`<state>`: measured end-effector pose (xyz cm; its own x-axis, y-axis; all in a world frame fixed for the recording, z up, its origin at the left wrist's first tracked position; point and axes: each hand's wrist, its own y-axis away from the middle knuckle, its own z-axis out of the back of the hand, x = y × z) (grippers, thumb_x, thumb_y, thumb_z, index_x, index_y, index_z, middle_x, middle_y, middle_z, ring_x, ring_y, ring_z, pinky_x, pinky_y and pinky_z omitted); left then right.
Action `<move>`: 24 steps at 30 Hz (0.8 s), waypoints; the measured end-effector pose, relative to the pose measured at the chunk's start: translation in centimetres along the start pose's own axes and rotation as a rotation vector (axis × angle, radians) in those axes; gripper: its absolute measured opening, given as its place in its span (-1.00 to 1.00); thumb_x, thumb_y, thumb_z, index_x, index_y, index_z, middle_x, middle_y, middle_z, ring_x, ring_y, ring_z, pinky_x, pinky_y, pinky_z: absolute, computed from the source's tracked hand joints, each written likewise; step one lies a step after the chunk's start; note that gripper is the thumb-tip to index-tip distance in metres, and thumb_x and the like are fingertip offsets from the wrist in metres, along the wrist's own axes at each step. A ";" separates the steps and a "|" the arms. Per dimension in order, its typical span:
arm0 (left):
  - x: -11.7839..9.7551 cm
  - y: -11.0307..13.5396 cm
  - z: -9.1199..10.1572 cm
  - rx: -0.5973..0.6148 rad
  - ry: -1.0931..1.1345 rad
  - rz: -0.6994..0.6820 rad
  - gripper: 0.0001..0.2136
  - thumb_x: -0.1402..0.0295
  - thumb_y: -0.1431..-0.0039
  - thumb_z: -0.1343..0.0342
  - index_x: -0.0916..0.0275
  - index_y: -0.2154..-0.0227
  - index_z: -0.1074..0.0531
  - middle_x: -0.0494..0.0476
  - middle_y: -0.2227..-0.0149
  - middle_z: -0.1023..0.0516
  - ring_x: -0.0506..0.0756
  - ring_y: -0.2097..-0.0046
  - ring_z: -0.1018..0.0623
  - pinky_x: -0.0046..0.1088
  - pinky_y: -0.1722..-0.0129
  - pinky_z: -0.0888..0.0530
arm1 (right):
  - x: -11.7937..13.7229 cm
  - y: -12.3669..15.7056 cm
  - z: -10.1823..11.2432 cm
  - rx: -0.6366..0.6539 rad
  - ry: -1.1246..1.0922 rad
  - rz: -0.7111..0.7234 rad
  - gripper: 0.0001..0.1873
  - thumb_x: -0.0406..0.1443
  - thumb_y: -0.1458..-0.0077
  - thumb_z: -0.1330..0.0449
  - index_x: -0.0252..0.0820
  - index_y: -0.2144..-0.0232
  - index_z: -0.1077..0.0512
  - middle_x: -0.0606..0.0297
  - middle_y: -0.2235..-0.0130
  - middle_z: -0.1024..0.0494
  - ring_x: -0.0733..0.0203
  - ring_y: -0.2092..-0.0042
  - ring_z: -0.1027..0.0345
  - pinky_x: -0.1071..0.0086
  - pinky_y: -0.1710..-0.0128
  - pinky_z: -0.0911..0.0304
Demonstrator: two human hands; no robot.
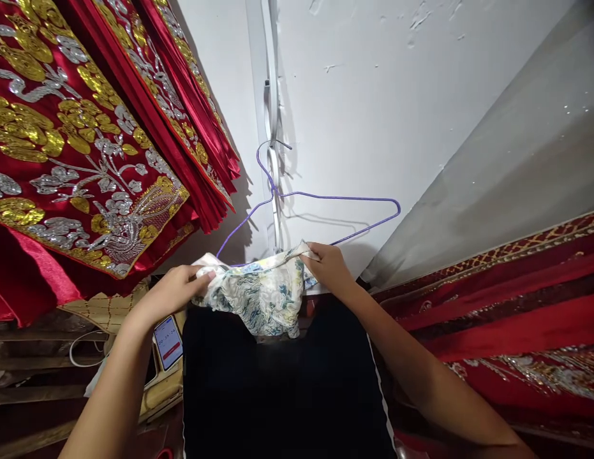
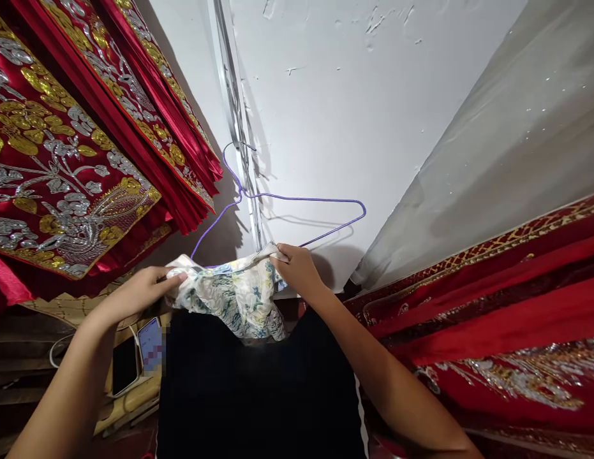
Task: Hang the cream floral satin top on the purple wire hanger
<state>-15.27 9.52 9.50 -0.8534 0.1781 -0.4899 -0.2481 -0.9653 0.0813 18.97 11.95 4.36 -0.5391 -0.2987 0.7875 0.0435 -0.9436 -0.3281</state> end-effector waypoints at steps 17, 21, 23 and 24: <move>-4.9 -1.7 -0.4 -0.406 0.331 -0.275 -0.49 0.18 -0.22 -0.19 0.14 -0.21 -0.33 0.16 0.02 -0.55 0.14 0.13 -0.55 -0.42 0.18 -0.46 | 1.7 1.4 -0.3 0.232 -0.213 0.113 -0.86 -0.29 -0.18 -0.04 -0.14 0.42 -0.33 0.38 0.46 -0.39 0.26 0.42 -0.20 0.40 0.38 -0.10; -5.1 -1.6 -0.5 -0.289 0.372 -0.297 -0.52 0.15 -0.21 -0.21 0.15 -0.17 -0.42 0.11 0.15 -0.56 0.09 0.25 -0.52 -0.49 0.33 -0.41 | 0.6 1.7 2.3 -0.012 -0.107 0.067 -0.75 -0.31 -0.14 -0.08 -0.11 0.15 -0.47 0.31 0.36 -0.52 0.19 0.38 -0.32 0.37 0.36 -0.18; -5.2 -1.4 -0.5 -0.285 0.415 -0.270 -0.56 0.14 -0.21 -0.21 0.16 -0.11 -0.47 0.07 0.25 -0.54 0.04 0.34 -0.46 -0.52 0.41 -0.34 | -0.3 1.2 4.1 -0.221 -0.117 0.015 -0.48 -0.27 -0.10 -0.17 -0.09 -0.14 -0.35 0.25 0.30 -0.56 0.13 0.33 -0.39 0.33 0.35 -0.24; -5.3 -1.4 -0.5 -0.298 0.437 -0.256 -0.60 0.13 -0.22 -0.20 0.18 -0.07 -0.50 0.07 0.27 -0.53 0.03 0.35 -0.44 -0.52 0.42 -0.33 | -0.8 0.8 4.9 -0.303 -0.135 -0.013 -0.31 -0.25 -0.08 -0.21 -0.10 -0.27 -0.22 0.24 0.32 -0.56 0.11 0.34 -0.39 0.32 0.36 -0.25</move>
<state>-10.22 9.83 11.57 -0.4994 0.3788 -0.7792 -0.2284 -0.9251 -0.3034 23.57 10.72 6.07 -0.4212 -0.3222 0.8478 -0.2258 -0.8681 -0.4421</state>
